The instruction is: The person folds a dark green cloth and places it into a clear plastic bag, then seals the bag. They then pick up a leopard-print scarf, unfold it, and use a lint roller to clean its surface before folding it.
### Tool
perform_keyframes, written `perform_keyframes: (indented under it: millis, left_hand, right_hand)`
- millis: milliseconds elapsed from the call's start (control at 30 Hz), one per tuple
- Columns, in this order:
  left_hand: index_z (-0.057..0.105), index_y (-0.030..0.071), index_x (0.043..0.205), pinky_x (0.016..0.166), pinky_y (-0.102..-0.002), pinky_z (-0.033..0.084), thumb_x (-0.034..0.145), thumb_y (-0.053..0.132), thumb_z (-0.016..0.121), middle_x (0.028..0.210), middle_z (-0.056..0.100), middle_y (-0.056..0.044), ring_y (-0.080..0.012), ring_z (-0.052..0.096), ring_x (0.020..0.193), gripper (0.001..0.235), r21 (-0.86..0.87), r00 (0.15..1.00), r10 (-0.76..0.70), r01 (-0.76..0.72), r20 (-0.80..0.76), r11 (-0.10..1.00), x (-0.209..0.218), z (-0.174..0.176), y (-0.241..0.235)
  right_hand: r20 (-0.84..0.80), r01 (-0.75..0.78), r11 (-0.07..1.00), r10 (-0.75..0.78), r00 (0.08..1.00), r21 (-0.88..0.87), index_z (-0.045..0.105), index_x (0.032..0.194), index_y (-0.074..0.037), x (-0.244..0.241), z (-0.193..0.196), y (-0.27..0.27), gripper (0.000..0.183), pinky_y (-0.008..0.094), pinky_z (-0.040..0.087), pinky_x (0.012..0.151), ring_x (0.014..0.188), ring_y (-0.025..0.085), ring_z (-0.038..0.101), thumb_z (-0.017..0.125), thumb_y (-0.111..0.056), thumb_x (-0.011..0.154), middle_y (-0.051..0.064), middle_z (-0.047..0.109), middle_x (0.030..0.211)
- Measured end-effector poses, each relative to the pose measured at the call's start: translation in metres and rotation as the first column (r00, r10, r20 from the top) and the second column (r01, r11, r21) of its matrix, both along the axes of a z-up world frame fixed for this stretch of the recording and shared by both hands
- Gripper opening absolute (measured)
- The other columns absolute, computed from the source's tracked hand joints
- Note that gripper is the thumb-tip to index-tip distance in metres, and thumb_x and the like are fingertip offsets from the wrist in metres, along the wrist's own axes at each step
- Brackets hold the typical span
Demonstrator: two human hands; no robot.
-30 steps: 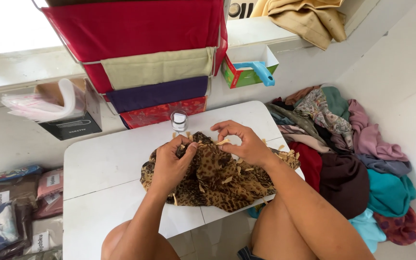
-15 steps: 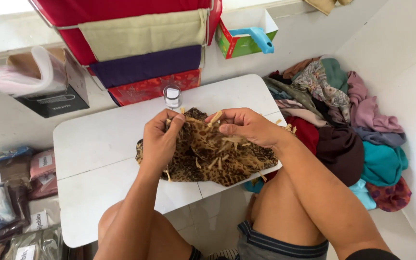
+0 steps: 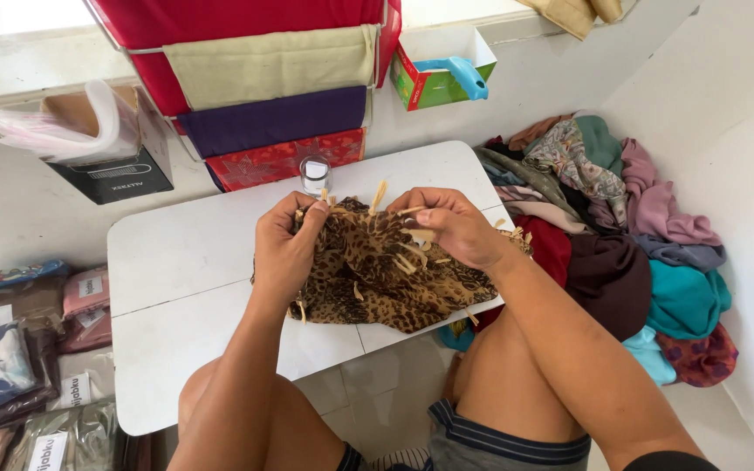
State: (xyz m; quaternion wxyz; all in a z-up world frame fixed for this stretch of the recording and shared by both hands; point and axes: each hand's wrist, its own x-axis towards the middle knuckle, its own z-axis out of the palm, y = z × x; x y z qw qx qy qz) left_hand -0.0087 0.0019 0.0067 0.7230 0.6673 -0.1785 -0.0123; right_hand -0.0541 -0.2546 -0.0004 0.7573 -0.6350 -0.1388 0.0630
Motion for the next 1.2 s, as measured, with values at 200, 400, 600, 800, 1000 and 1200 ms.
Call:
perform_keyframes:
  millis: [200, 400, 600, 800, 1000, 1200]
  left_hand:
    - [0.070, 0.004, 0.083, 0.057, -0.026, 0.042, 0.101, 0.014, 0.065, 0.053, 0.055, -0.007, -0.0109, 0.048, 0.054, 0.021, 0.031, 0.999, -0.013, 0.015, -0.052, 0.999, -0.003, 0.001, -0.002]
    - [0.070, 0.003, 0.089, 0.058, -0.026, 0.053, 0.104, 0.018, 0.062, 0.064, 0.067, -0.009, -0.0138, 0.062, 0.056, 0.023, -0.142, 0.933, -0.023, -0.030, -0.360, 0.989, 0.010, 0.000, 0.015]
    - [0.073, -0.001, 0.097, 0.064, -0.030, 0.060, 0.099, 0.017, 0.069, 0.077, 0.073, -0.014, -0.0193, 0.074, 0.069, 0.018, -0.200, 0.895, 0.042, -0.145, -0.443, 0.969, 0.020, -0.014, 0.044]
    - [0.080, 0.002, 0.091, 0.065, -0.036, 0.060, 0.099, 0.030, 0.073, 0.074, 0.073, -0.018, -0.0220, 0.071, 0.071, 0.030, 0.028, 0.901, 0.041, -0.032, -0.432, 0.999, 0.002, -0.002, 0.042]
    - [0.080, 0.000, 0.091, 0.065, -0.032, 0.057, 0.102, 0.025, 0.067, 0.075, 0.075, -0.017, -0.0179, 0.066, 0.065, 0.030, -0.010, 0.914, -0.038, 0.037, -0.405, 0.999, -0.012, 0.015, 0.034]
    - [0.076, 0.005, 0.077, 0.055, -0.021, 0.043, 0.102, 0.023, 0.068, 0.059, 0.062, -0.005, -0.0077, 0.051, 0.054, 0.032, -0.074, 0.900, -0.045, 0.014, -0.434, 0.997, -0.014, -0.013, 0.035]
  right_hand:
    - [0.118, 0.188, 0.982, -0.189, 0.975, 0.026, 0.043, 0.062, -0.012, 0.000, -0.008, 0.011, 0.044, 0.027, 0.048, 0.072, 0.082, 0.020, 0.067, 0.074, 0.000, 0.090, 0.021, 0.073, 0.093]
    - [-0.077, 0.501, 0.863, -0.505, 0.860, -0.066, 0.064, 0.126, -0.002, 0.005, 0.017, 0.000, 0.056, 0.033, 0.061, 0.069, 0.076, 0.023, 0.074, 0.089, -0.007, 0.076, 0.014, 0.075, 0.085]
    - [-0.140, 0.882, 0.467, -0.871, 0.470, 0.058, 0.067, 0.101, -0.020, 0.022, -0.014, -0.091, 0.020, 0.023, 0.063, 0.067, 0.078, 0.014, 0.075, 0.084, -0.020, 0.090, -0.002, 0.072, 0.091]
    - [-0.076, 0.759, 0.651, -0.758, 0.648, -0.008, 0.073, 0.100, -0.010, 0.008, -0.002, -0.014, 0.019, 0.026, 0.064, 0.064, 0.077, 0.014, 0.075, 0.083, -0.007, 0.085, 0.001, 0.069, 0.086]
    - [-0.084, 0.498, 0.867, -0.498, 0.863, -0.019, 0.072, 0.103, -0.003, 0.012, -0.001, 0.032, 0.019, 0.039, 0.068, 0.068, 0.076, 0.028, 0.074, 0.080, 0.000, 0.086, 0.015, 0.071, 0.088]
    - [0.005, 0.409, 0.912, -0.409, 0.912, -0.035, 0.074, 0.110, -0.003, 0.000, 0.008, 0.070, 0.032, 0.030, 0.063, 0.077, 0.082, 0.015, 0.075, 0.085, -0.001, 0.080, 0.011, 0.077, 0.088]
